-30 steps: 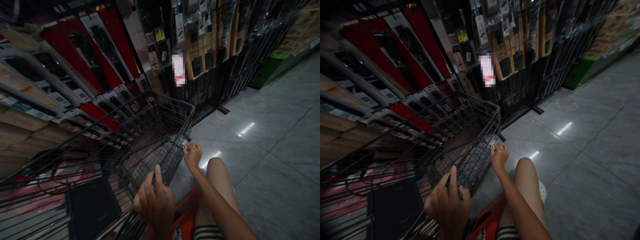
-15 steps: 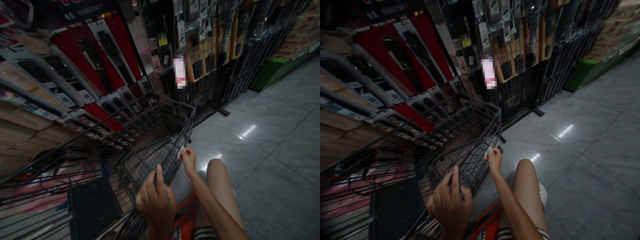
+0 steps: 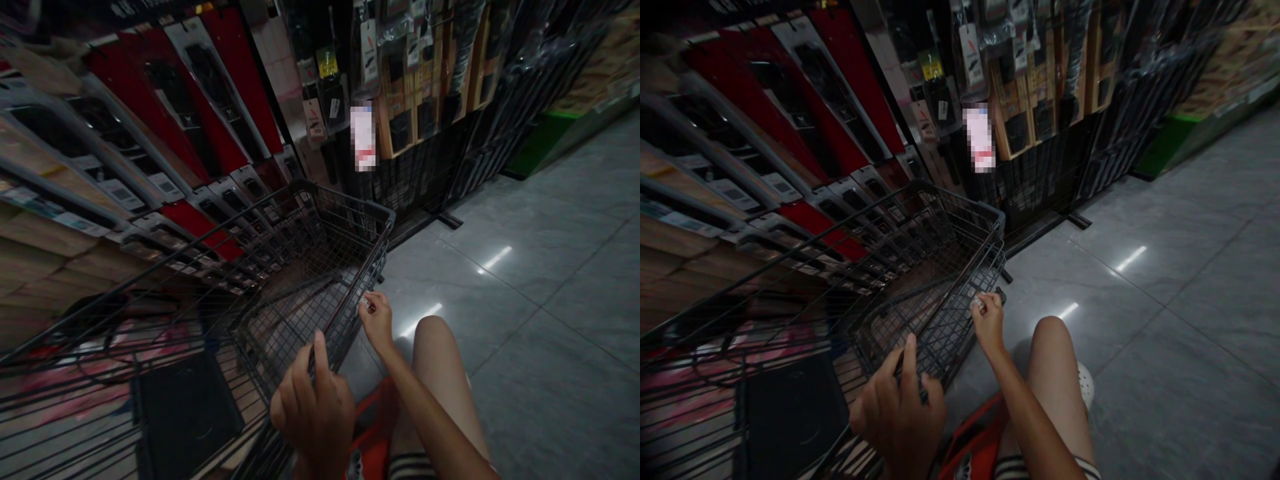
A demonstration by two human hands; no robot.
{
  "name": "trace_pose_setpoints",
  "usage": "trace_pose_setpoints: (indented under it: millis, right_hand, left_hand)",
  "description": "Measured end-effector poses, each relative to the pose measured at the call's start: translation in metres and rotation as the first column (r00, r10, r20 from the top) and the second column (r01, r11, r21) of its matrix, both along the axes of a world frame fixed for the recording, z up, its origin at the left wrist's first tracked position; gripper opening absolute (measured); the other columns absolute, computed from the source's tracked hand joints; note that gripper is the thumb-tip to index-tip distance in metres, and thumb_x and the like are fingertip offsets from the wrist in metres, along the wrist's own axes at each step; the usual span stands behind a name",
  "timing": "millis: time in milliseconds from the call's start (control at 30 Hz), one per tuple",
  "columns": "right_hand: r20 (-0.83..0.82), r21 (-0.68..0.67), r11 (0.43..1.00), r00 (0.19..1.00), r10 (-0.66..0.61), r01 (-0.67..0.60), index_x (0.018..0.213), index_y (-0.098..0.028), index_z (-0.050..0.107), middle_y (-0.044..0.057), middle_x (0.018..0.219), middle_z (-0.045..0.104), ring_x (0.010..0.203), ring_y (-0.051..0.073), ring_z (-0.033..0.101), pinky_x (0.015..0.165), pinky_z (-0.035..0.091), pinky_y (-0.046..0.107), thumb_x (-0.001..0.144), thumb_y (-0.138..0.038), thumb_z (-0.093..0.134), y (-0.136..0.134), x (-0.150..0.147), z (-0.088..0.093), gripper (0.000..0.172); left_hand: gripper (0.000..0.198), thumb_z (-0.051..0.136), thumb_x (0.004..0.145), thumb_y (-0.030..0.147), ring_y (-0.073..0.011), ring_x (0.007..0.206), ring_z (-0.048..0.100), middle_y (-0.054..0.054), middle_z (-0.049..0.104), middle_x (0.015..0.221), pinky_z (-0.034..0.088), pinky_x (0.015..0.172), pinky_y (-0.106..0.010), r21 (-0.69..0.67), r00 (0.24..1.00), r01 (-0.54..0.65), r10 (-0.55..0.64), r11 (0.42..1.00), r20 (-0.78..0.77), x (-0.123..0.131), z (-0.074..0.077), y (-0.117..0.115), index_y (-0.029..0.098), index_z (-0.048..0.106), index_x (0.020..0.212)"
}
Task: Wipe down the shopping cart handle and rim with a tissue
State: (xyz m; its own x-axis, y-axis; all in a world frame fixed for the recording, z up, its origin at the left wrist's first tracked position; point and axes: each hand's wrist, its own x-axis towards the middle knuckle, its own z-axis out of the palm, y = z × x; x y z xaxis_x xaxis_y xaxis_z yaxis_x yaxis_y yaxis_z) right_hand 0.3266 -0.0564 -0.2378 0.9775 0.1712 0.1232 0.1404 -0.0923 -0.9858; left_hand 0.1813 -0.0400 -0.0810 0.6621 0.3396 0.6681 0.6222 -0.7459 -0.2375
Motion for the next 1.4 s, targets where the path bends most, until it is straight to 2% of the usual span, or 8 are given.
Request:
trace_pose_setpoints:
  millis: [133,500,600,767,967,1133,1267,1400]
  right_hand:
    - [0.094,-0.072,0.997,0.996,-0.003,0.01,0.083,-0.016,0.066,0.005,0.085,0.054,0.062,0.013,0.05,0.057,0.047,0.028,0.076,-0.023,0.051,0.004,0.003,-0.014,0.018]
    - [0.12,-0.162,0.986,0.993,-0.005,0.025,0.074,-0.015,0.068,0.003,0.072,0.054,0.062,0.014,0.05,0.061,0.046,0.029,0.074,-0.02,0.049,-0.003,0.003,-0.014,0.019]
    - [0.047,-0.099,0.994,0.998,-0.042,0.046,0.077,-0.015,0.07,0.005,0.074,0.057,0.062,0.016,0.052,0.06,0.046,0.03,0.073,-0.024,0.051,-0.007,-0.005,-0.018,0.021]
    - [-0.05,0.026,0.999,0.998,0.038,-0.037,0.087,-0.015,0.072,0.006,0.079,0.06,0.066,0.016,0.055,0.061,0.048,0.03,0.072,-0.031,0.054,0.004,-0.012,-0.012,0.029]
    - [-0.258,0.125,0.992,0.964,0.062,-0.03,0.077,-0.014,0.072,0.0,0.064,0.056,0.053,0.013,0.051,0.053,0.047,0.027,0.064,-0.032,0.058,0.015,-0.007,0.01,0.026]
    - [-0.35,0.263,0.964,0.929,0.123,-0.028,0.081,-0.015,0.072,0.0,0.069,0.059,0.05,0.011,0.053,0.05,0.047,0.027,0.067,-0.032,0.06,0.013,-0.013,0.03,0.025]
    - [-0.242,0.229,0.973,0.97,0.038,0.019,0.08,-0.015,0.072,0.002,0.074,0.059,0.06,0.013,0.055,0.055,0.048,0.026,0.069,-0.031,0.06,0.013,-0.02,0.029,0.022]
    - [-0.097,0.124,0.992,0.995,-0.003,0.015,0.08,-0.015,0.072,0.005,0.078,0.059,0.065,0.013,0.053,0.055,0.045,0.024,0.073,-0.028,0.058,0.013,-0.018,0.01,0.021]
  left_hand:
    - [0.057,0.055,0.07,0.015,-0.0196,0.082,0.055,-0.009,0.066,0.096,0.033,0.076,-0.035,0.002,1.0,0.018,-0.017,1.0,-0.022,-0.001,0.0,0.002,0.015,0.05,0.127]
    - [0.061,0.048,0.076,0.014,-0.0198,0.094,0.056,-0.009,0.064,0.107,0.033,0.084,-0.036,-0.159,0.999,-0.011,0.017,0.987,0.032,0.004,-0.006,0.002,0.022,0.04,0.136]
    - [0.06,0.046,0.077,0.013,-0.0193,0.094,0.056,-0.009,0.063,0.107,0.033,0.084,-0.036,-0.167,1.0,-0.022,0.025,0.986,0.016,0.005,-0.005,0.004,0.022,0.041,0.136]
    - [0.057,0.046,0.075,0.013,-0.0212,0.094,0.055,-0.011,0.062,0.108,0.034,0.084,-0.037,-0.178,1.0,-0.026,0.027,0.984,0.005,0.009,0.0,0.003,0.019,0.045,0.131]
    - [0.055,0.047,0.074,0.014,-0.0223,0.094,0.055,-0.01,0.061,0.107,0.033,0.084,-0.038,-0.192,0.999,-0.031,0.034,0.981,0.013,0.013,0.002,0.004,0.018,0.047,0.129]
    - [0.054,0.047,0.074,0.014,-0.0217,0.092,0.055,-0.01,0.062,0.106,0.033,0.083,-0.037,-0.156,1.0,-0.026,0.024,0.987,-0.012,0.013,0.003,0.005,0.016,0.048,0.128]
    - [0.053,0.048,0.074,0.013,-0.0207,0.092,0.055,-0.01,0.062,0.106,0.034,0.083,-0.036,-0.142,0.999,-0.032,0.028,0.989,-0.029,0.012,0.003,0.006,0.016,0.048,0.127]
    - [0.056,0.05,0.074,0.012,-0.0215,0.092,0.055,-0.01,0.062,0.106,0.034,0.083,-0.037,-0.118,0.999,-0.035,0.032,0.992,-0.027,0.013,0.001,0.006,0.016,0.046,0.129]
